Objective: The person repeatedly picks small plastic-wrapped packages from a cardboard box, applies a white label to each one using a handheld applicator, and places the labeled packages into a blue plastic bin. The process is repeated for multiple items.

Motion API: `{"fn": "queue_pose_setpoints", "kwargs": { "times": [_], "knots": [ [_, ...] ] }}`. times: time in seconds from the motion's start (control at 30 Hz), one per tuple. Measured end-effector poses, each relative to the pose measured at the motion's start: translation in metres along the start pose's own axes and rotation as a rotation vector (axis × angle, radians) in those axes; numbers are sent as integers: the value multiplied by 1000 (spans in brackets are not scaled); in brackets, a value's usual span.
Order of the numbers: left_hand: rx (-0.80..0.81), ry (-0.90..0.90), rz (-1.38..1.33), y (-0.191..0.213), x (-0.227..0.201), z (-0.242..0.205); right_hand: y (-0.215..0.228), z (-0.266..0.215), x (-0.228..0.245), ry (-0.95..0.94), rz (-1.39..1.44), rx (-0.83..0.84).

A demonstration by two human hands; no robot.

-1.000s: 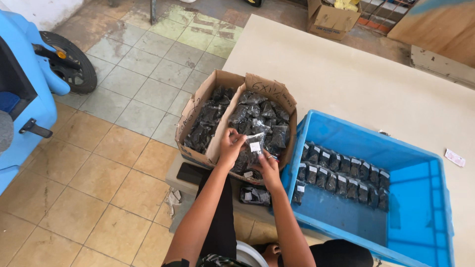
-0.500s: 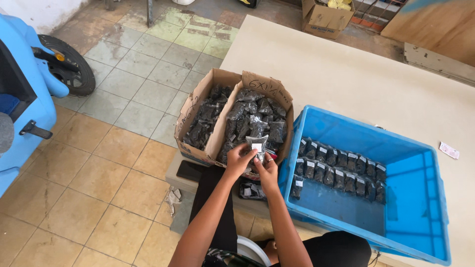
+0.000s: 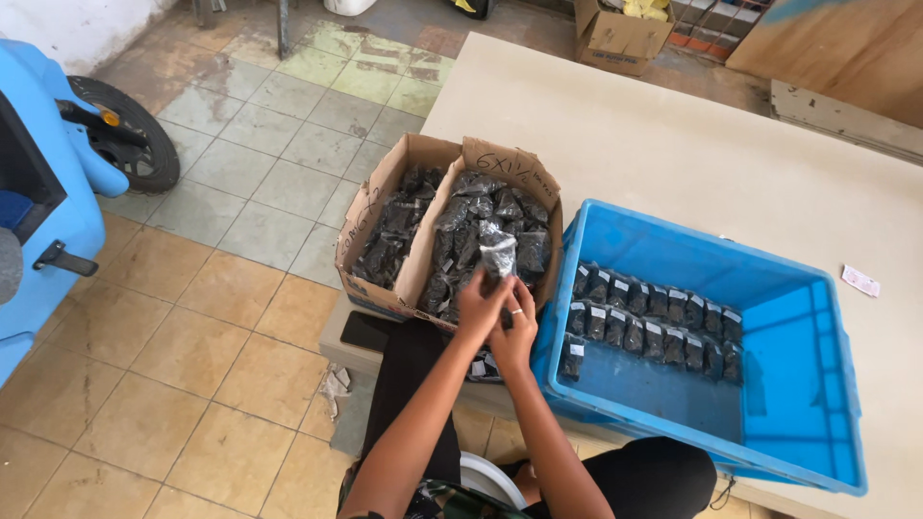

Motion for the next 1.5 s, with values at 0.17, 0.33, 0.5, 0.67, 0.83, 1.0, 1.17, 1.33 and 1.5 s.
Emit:
{"fn": "queue_pose_setpoints", "kwargs": {
  "times": [0.17,0.33,0.5,0.67,0.83,1.0,1.17,1.33,1.5],
  "knots": [
    [121,23,-106,-2,39,19,12,9,-11,-142,283,10],
    [213,-135,-8,-3,-6,3,-20,3,-83,-345,519,128],
    [226,-191,108,3,25,11,-17,0,-105,-416,477,42],
    [28,-203,204,-6,8,-5,5,2,-75,-384,359,-118],
    [43,-101,91,-54,11,-24,61,5,-37,-167,-14,-382],
    [246,120,-35,-116,62,-26,100,3,-40,138,-283,-347],
    [353,203,-208,-161,90,-37,147,4,-66,-20,-49,-226],
    [423,347,-264,-200,103,-53,177,0,-129,-417,275,-174],
    [544,520,-132,-231,137,-57,185,8,-165,-694,301,94]
  ]
}}
Point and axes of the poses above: each hand's wrist, its own z-axis towards the middle knuckle, its own y-axis out of the back of the hand, x = y × z, the point moved 8 cm from there along z, towards the middle knuckle, and after that the axes turned 3 degrees about x, right-handed, at the moved point
